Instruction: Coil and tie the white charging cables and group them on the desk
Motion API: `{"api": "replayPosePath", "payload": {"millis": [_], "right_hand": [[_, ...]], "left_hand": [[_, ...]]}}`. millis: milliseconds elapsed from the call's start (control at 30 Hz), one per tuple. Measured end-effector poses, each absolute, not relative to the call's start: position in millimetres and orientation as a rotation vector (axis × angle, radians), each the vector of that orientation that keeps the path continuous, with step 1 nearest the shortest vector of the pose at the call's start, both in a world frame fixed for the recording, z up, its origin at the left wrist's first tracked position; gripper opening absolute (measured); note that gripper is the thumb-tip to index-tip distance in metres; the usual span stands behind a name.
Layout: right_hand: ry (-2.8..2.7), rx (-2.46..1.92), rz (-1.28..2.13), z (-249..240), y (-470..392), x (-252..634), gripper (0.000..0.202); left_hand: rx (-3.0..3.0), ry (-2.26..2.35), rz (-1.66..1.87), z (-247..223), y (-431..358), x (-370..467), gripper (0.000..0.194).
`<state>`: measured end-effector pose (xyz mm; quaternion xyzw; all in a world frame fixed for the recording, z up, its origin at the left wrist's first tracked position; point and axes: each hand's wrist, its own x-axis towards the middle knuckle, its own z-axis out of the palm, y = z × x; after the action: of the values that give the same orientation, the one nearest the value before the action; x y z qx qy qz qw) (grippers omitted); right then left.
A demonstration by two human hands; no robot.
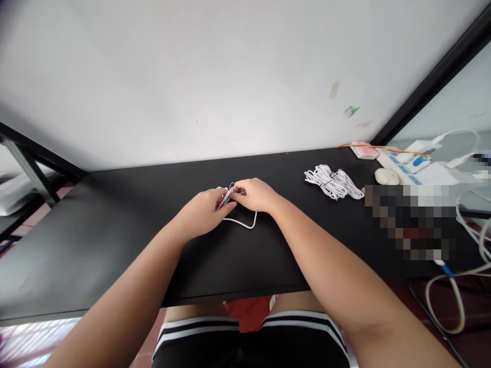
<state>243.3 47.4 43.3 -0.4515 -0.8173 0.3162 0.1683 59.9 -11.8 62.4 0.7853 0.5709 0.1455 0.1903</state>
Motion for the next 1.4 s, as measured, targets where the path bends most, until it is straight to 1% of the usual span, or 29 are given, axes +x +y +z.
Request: {"api": "replayPosePath", "payload": {"millis": [133, 433, 1000, 1167, 1300, 1400], "right_hand": [[-2.343, -1.287, 0.904, 44.9, 46.6, 242.3, 0.027], [-2.383, -1.278, 0.891, 45.9, 44.2, 241.6, 0.024], [-2.424, -1.289, 0.914, 46.1, 43.4, 239.5, 0.024], [-2.447, -1.282, 0.909, 44.9, 42.1, 237.9, 0.020], [-2.476, -1.278, 0.898, 46.3, 39.3, 234.5, 0.013], [-2.502, -1.262, 0.882, 45.5, 38.4, 232.5, 0.017]], "left_hand": [[2.288, 1.591, 0.350, 65.4, -16.3, 59.7, 0.025], [2.361, 1.594, 0.209, 72.5, -23.6, 59.6, 0.035], [2.395, 1.597, 0.107, 79.3, -29.7, 59.7, 0.040], [2.363, 1.607, 0.103, 80.0, -31.4, 58.9, 0.040], [2.296, 1.561, 0.210, 83.7, -38.5, 61.3, 0.038], [2.169, 1.440, 0.325, 88.5, -45.7, 64.8, 0.035]]}}
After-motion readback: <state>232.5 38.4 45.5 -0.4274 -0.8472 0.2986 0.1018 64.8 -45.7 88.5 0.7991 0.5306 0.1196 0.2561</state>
